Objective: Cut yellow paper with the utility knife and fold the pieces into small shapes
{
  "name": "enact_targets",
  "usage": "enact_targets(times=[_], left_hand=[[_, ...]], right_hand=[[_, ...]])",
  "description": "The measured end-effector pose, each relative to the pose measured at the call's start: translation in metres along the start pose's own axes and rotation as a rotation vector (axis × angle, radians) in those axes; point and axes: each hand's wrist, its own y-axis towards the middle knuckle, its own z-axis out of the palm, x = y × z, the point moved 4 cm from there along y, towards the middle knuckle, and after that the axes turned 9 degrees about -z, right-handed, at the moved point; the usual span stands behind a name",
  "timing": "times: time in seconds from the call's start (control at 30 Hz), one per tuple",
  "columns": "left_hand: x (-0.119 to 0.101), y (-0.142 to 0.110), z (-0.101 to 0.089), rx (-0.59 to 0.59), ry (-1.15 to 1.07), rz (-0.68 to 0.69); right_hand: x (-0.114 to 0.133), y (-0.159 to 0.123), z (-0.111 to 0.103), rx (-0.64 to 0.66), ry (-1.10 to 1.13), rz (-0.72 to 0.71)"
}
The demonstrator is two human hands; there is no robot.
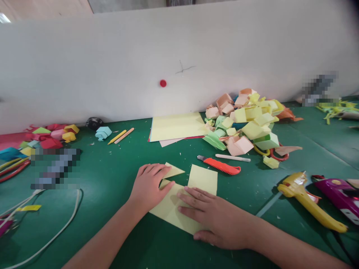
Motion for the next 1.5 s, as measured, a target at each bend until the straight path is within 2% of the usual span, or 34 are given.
enact_targets(times=[0.1, 0.2, 0.3, 0.37, 0.57, 0.63, 0.73, 0.83, 1.0, 1.1, 1.2, 1.3, 1.37, 1.5], left_hand=[[0.004, 0.002, -0.004, -0.080, -0.017, 0.011], [0.005, 0.001, -0.011, -0.182, -0.031, 0.020], [-0.002, -0.002, -0.019, -0.263, -0.051, 0.079], [-0.008, -0.005, -0.023, -0.293, -0.070, 0.136], [-0.019, -0.011, -0.022, -0.304, -0.123, 0.263], [-0.023, -0.013, -0.020, -0.273, -0.128, 0.325], [-0.032, -0.018, -0.019, -0.235, -0.096, 0.431], [-0.039, -0.022, -0.020, -0.254, -0.036, 0.485], [-0.043, -0.024, -0.018, -0.309, 0.016, 0.484], [-0.043, -0.025, -0.015, -0.317, -0.001, 0.477], [-0.040, -0.025, -0.011, -0.274, -0.066, 0.455], [-0.034, -0.024, -0.010, -0.166, -0.224, 0.350], [-0.031, -0.024, -0.009, -0.052, -0.438, 0.246], [-0.035, -0.024, 0.003, 0.226, -1.044, -0.025]], right_hand=[[-0.011, 0.004, 0.002, -0.067, -0.160, 0.039], [-0.017, 0.006, -0.004, -0.211, -0.338, 0.101], [-0.018, 0.005, -0.010, -0.276, -0.390, 0.180], [-0.017, 0.003, -0.011, -0.271, -0.339, 0.202], [-0.014, 0.002, -0.006, -0.231, -0.230, 0.103], [-0.016, 0.000, -0.007, -0.287, -0.206, 0.128], [-0.022, -0.005, -0.011, -0.461, -0.161, 0.234], [-0.026, -0.013, -0.016, -0.597, -0.017, 0.320], [-0.024, -0.016, -0.019, -0.654, 0.324, 0.265], [-0.028, -0.013, -0.015, -0.691, 0.443, 0.317], [-0.035, -0.011, -0.009, -0.729, 0.521, 0.375], [-0.039, -0.012, -0.008, -0.786, 0.624, 0.393], [-0.041, -0.013, -0.008, -0.827, 0.709, 0.416], [-0.039, -0.009, -0.010, -0.849, 0.847, 0.411]])
